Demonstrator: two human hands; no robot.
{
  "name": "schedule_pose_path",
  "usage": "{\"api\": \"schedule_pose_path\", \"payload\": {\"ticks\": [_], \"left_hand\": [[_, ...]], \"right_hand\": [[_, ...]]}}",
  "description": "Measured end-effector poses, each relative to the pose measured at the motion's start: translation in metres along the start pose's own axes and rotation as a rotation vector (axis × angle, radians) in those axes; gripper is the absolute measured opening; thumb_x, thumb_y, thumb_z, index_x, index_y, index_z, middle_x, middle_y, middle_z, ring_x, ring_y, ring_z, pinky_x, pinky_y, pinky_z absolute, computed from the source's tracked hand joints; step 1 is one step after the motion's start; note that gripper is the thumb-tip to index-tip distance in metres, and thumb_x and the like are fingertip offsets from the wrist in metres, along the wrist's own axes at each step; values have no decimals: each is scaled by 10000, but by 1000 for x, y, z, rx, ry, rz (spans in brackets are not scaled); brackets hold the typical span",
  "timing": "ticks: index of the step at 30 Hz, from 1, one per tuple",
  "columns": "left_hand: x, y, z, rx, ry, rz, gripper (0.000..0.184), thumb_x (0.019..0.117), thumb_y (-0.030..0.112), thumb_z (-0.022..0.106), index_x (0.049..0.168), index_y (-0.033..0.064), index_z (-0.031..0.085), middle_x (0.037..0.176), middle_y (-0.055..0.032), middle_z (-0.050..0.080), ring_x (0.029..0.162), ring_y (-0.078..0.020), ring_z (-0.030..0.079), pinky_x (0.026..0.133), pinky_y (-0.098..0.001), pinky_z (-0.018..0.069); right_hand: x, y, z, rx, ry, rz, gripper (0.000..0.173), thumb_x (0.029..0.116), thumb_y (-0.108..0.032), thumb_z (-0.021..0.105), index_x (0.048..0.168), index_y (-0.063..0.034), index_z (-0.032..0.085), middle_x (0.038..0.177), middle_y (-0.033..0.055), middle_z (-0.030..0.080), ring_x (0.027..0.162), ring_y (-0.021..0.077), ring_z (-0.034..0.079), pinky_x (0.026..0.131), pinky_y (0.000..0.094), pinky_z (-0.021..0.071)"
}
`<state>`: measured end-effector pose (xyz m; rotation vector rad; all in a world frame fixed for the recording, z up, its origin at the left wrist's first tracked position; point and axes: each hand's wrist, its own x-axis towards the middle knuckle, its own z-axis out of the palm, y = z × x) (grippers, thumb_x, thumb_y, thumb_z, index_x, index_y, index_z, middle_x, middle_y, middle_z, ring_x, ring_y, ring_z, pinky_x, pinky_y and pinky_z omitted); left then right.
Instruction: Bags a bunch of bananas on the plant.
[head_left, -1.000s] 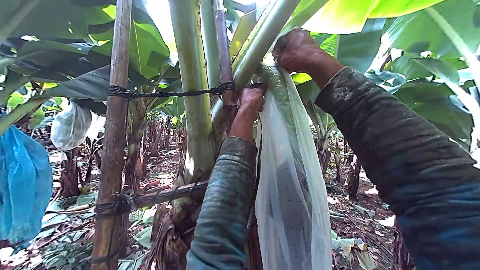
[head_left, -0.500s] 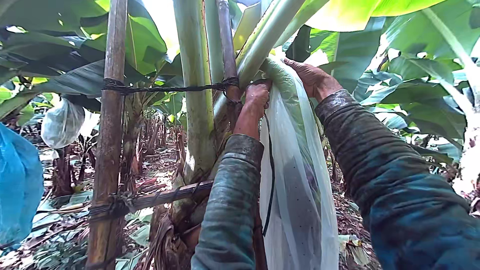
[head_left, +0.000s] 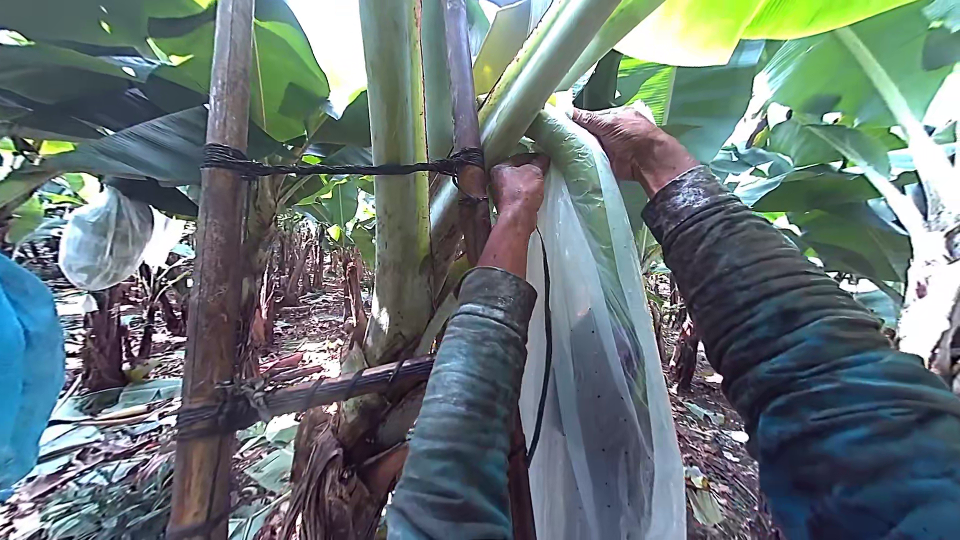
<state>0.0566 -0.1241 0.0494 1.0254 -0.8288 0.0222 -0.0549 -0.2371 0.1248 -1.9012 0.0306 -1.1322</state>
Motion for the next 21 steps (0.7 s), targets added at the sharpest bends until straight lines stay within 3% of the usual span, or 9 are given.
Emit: {"api": "schedule_pose_path", "payload": {"ticks": [1,2,7,9,12,14,15,18,21], "left_hand": [[0,-1,0,3,17,33,154,905,204,773,1019,101,778,1018,-96,739,953,-205,674,843,-439,534],[1,-1,1,5,31,68,139,895,187,779,993,89,781,1007,-97,747,980,-209,685,883,-449,538],[-4,5,-5,138,32,171,105,885,178,762,952,102,788,946,-72,748,925,-193,691,857,-449,540],[-9,9,-9,206,21,208,108,900,171,729,961,104,787,940,-67,749,921,-189,697,855,-447,544],[-14,13,-13,268,5,243,128,911,135,684,978,98,787,941,-65,753,925,-179,701,857,-440,545],[-16,14,-13,276,5,251,134,919,126,674,986,104,789,951,-58,755,931,-169,701,861,-430,546],[-17,15,-13,292,12,269,141,924,125,667,993,111,789,956,-53,756,936,-166,701,867,-429,544],[-27,24,-17,362,68,397,166,939,134,657,1042,137,788,964,-24,767,934,-140,709,877,-405,539],[-29,46,-24,356,45,442,152,928,132,663,1009,151,791,922,8,765,894,-106,708,855,-375,548]], "right_hand": [[-1,-6,-1,-74,27,-27,281,950,-360,733,976,-80,729,826,42,736,721,136,712,667,331,612],[-2,-13,-1,-152,52,-49,254,924,-327,767,904,-81,710,768,34,715,657,124,689,607,313,592],[-8,-48,4,-494,42,-112,202,898,-213,777,840,-46,681,704,50,691,573,117,658,546,305,571],[-5,-57,8,-762,95,-163,226,869,-267,796,870,-55,715,784,78,693,663,163,645,635,397,542],[-12,-72,24,-1138,151,-222,253,900,-309,747,931,-59,719,1015,179,688,1005,353,648,850,598,496],[-20,-78,36,-1287,153,-255,244,917,-269,705,962,-30,693,1112,244,663,1137,447,607,889,668,475],[-25,-81,41,-1332,148,-263,211,913,-226,691,958,-20,675,1116,257,652,1138,460,606,879,671,479],[-32,-88,50,-1383,83,-277,96,873,-121,687,884,-26,672,1040,232,666,1055,424,638,851,631,500],[-37,-89,48,-1342,36,-282,49,874,-92,662,852,-59,690,836,160,686,715,306,685,668,541,556]]}}
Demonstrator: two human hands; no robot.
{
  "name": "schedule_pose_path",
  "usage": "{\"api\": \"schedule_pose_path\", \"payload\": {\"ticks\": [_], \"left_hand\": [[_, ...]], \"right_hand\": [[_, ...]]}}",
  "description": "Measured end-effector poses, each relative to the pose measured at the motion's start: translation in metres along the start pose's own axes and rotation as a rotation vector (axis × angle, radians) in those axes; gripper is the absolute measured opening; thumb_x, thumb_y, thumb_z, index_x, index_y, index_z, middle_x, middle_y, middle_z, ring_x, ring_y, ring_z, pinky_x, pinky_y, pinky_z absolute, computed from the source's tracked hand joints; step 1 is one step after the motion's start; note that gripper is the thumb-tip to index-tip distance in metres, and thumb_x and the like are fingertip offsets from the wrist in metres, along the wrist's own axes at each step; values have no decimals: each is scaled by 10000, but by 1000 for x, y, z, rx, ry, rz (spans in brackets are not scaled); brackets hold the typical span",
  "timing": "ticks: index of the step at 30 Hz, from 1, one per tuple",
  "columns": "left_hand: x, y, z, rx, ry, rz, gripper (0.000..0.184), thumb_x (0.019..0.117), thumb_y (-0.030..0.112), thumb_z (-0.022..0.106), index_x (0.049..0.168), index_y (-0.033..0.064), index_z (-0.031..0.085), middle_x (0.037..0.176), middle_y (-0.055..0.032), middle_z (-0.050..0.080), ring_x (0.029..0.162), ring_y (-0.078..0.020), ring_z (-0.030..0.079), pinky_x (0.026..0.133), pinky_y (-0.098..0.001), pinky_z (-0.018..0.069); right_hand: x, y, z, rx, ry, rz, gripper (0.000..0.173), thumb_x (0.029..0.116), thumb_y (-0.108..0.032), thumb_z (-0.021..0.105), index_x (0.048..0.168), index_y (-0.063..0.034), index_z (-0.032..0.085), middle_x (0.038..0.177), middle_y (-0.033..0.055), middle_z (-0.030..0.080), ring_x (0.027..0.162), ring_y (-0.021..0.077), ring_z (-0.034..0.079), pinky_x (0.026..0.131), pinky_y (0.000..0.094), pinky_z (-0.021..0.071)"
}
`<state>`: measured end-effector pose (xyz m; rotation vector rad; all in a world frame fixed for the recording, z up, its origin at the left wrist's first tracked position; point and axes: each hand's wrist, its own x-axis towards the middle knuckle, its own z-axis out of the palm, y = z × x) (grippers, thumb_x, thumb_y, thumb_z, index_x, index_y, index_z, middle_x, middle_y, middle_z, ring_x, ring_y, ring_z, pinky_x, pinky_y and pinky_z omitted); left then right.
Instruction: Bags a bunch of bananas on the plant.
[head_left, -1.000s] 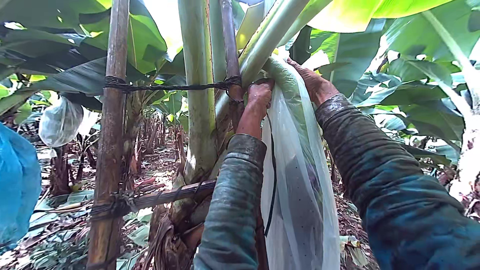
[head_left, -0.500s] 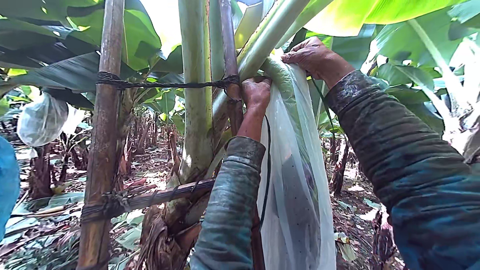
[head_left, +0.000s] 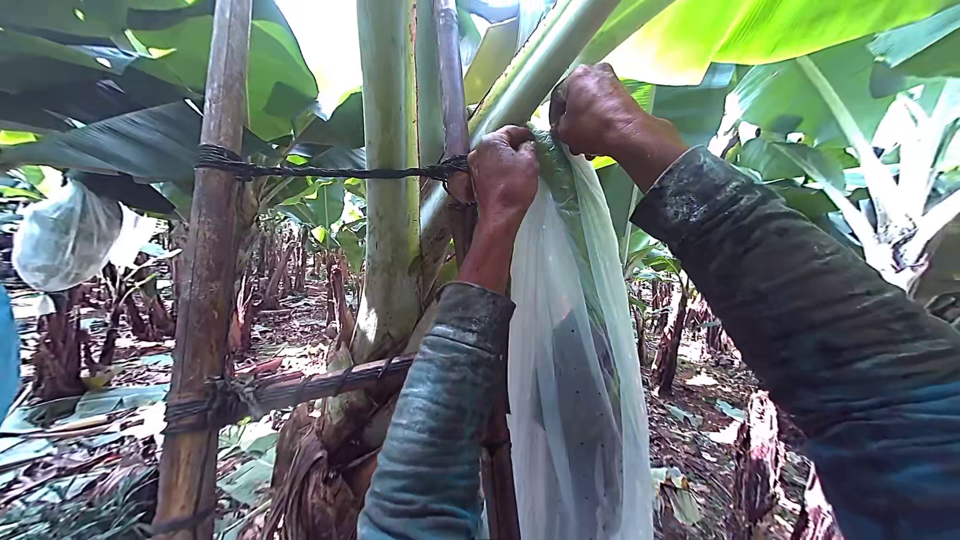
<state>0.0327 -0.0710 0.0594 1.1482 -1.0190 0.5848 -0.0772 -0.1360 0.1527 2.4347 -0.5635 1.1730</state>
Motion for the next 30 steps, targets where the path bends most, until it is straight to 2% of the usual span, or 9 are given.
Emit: {"api": "schedule_pose_path", "payload": {"ticks": [3,5,7,13,16,19,22,26,30], "left_hand": [[7,15,-15,-8,-60,27,152,932,127,652,1004,150,784,910,13,764,901,-103,707,870,-374,545],[11,27,-23,22,-92,63,167,950,132,630,1042,144,769,916,7,757,834,-106,703,794,-360,558],[14,36,-25,40,-143,86,171,979,118,596,1095,108,721,937,-37,727,723,-127,696,680,-341,596],[16,42,-21,30,-219,101,227,992,127,604,1213,88,570,948,-79,697,708,-160,717,650,-358,634],[14,36,-24,-237,-222,26,200,1031,120,552,1219,51,543,921,-97,717,698,-188,740,631,-357,651],[0,29,-32,-656,-157,-189,205,1111,165,421,1230,16,496,867,-176,742,687,-280,760,599,-394,656],[-13,12,-20,-547,-207,-268,204,1063,165,558,1170,-8,565,837,-158,742,655,-260,753,578,-379,653],[-14,15,-1,-241,-235,-276,431,900,453,782,1007,45,692,762,-97,721,598,-209,716,562,-388,630],[-10,11,2,-158,-238,-257,203,913,201,763,1033,51,696,802,-82,754,624,-184,736,586,-361,640]], "right_hand": [[-6,0,2,84,-7,-44,93,919,-131,660,936,-76,733,815,129,699,622,258,670,633,494,574],[-8,1,2,160,-4,-72,82,917,-156,700,959,-101,745,819,104,708,592,220,662,606,448,581],[-9,3,3,247,-7,-95,88,927,-189,716,923,-106,748,745,72,694,522,165,621,550,385,561],[-11,8,3,377,-79,-140,146,923,-140,681,787,-120,729,618,26,661,468,114,590,495,333,523],[-10,9,4,429,-92,-116,202,951,-119,648,759,-85,702,586,45,651,444,119,591,466,320,522],[-5,12,3,537,-164,-16,146,980,-155,665,905,-62,749,628,67,683,477,143,644,478,321,576],[-2,13,2,622,-205,58,112,961,-151,692,950,-52,743,719,96,721,541,182,690,516,347,611],[-2,15,2,708,-200,45,112,949,-121,677,911,-49,753,741,88,732,543,159,687,504,326,601],[-6,18,1,787,-227,61,157,987,-141,647,933,-22,733,744,86,725,562,168,695,518,322,608]]}}
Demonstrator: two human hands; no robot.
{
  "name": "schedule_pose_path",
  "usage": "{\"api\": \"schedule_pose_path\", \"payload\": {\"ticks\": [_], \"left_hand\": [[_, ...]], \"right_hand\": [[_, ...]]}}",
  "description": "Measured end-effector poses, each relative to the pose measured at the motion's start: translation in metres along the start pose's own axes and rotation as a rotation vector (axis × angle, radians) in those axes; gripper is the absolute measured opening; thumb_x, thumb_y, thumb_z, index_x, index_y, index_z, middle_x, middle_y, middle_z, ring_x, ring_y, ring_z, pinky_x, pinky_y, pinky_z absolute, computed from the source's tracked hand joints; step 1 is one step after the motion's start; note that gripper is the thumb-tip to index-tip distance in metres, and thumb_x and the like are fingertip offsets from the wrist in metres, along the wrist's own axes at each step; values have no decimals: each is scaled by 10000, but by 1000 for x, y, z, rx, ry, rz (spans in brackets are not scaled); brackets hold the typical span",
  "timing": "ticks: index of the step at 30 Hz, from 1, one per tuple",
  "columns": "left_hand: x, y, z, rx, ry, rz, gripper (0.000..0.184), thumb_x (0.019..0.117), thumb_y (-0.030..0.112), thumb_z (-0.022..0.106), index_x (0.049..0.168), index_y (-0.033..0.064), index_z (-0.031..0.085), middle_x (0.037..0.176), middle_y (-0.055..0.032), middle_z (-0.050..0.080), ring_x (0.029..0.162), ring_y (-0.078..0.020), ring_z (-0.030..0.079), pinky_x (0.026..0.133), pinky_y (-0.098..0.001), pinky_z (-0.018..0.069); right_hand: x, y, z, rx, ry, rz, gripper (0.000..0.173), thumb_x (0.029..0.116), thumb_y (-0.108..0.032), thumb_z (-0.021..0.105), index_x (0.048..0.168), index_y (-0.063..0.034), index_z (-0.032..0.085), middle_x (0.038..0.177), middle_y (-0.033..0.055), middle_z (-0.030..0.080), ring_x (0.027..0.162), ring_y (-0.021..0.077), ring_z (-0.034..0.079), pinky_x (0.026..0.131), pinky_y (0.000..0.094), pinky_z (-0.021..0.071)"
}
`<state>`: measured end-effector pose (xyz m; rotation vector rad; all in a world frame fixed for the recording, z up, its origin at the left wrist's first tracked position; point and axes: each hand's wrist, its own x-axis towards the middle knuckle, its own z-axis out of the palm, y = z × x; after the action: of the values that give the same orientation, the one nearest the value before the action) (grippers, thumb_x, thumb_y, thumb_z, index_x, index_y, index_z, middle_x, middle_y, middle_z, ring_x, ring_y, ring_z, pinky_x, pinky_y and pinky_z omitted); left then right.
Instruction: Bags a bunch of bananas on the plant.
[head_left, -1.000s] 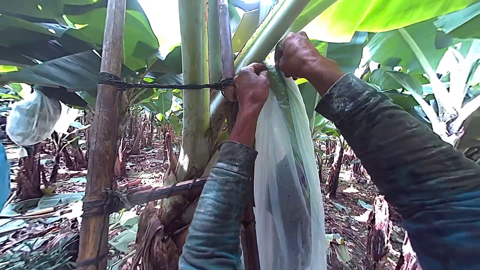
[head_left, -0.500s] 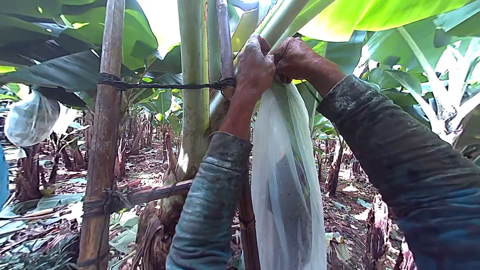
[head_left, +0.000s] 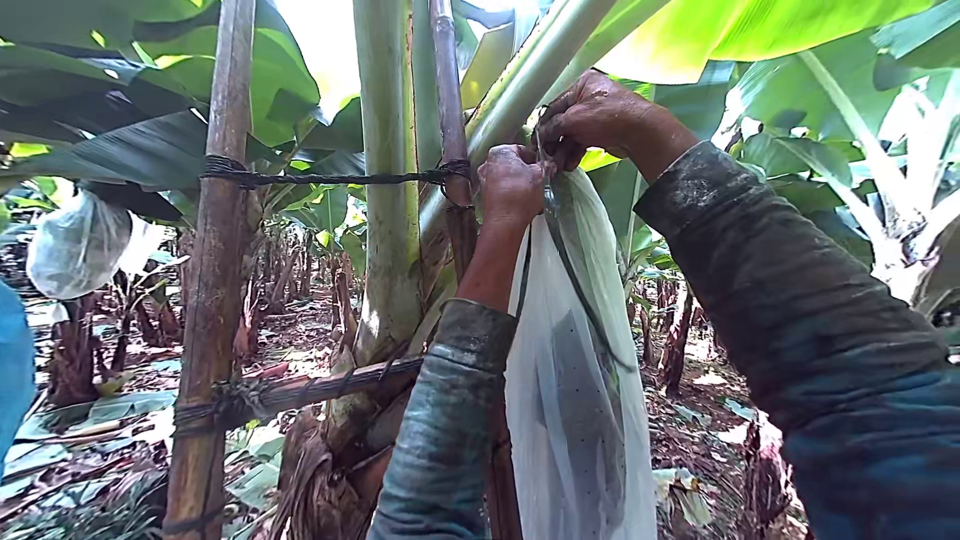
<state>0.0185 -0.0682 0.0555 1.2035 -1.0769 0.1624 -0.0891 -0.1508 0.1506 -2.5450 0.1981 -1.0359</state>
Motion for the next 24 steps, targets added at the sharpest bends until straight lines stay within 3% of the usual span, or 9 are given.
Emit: {"api": "schedule_pose_path", "payload": {"ticks": [2,5,6,8,11,14,19,21,24], "left_hand": [[-5,-7,-5,-33,6,61,171,985,175,679,1090,48,725,798,-64,749,604,-152,713,571,-326,622],[-7,-25,-10,107,134,251,220,1052,213,565,1062,70,732,768,-23,721,610,-104,684,602,-311,603],[-8,-28,-7,250,190,291,234,1052,219,536,1036,87,729,778,-26,713,662,-123,689,654,-344,597],[-17,-26,0,534,195,267,251,1052,201,489,1034,59,695,892,-124,709,862,-268,703,782,-486,555],[-19,-16,4,789,52,98,271,1047,182,467,1166,74,686,1118,-190,708,1110,-369,677,910,-572,544],[-8,-16,5,797,1,54,270,1040,184,504,1189,80,703,1224,-175,687,1194,-353,638,988,-563,512],[18,-32,9,683,-8,46,240,1001,172,576,1163,68,720,1231,-170,688,1198,-330,635,1031,-548,485],[28,-37,11,586,4,42,216,989,186,604,1119,84,743,1172,-154,712,1143,-306,659,996,-536,496],[37,-37,16,525,-40,36,254,1017,164,560,1192,55,710,1278,-188,660,1255,-330,591,1074,-558,438]], "right_hand": [[0,0,-2,33,-17,15,167,1004,-140,627,953,-14,723,762,94,729,578,180,707,535,330,617],[1,4,-12,156,-20,-2,149,1009,-129,596,969,-22,692,774,93,735,594,195,720,546,345,627],[2,5,-18,187,-5,-17,145,1013,-142,611,993,-20,687,773,91,735,600,197,723,552,344,631],[6,11,-28,214,37,-33,145,1013,-149,626,1033,-15,679,755,87,724,593,191,717,555,337,629],[15,27,-32,298,71,-53,143,1010,-139,634,1055,-7,668,751,90,716,585,194,715,560,342,635],[23,57,-25,535,96,-49,121,1002,-123,639,1058,-19,665,761,88,716,601,190,709,572,343,628],[37,122,8,907,202,12,91,1007,-94,605,1084,-54,632,838,57,695,681,141,675,648,311,599],[32,135,29,883,254,-13,100,1032,-75,565,1052,-50,660,804,13,708,697,83,689,674,259,603],[16,137,60,741,371,12,161,1047,-25,500,980,-31,646,781,-28,648,679,-11,600,649,174,532]]}}
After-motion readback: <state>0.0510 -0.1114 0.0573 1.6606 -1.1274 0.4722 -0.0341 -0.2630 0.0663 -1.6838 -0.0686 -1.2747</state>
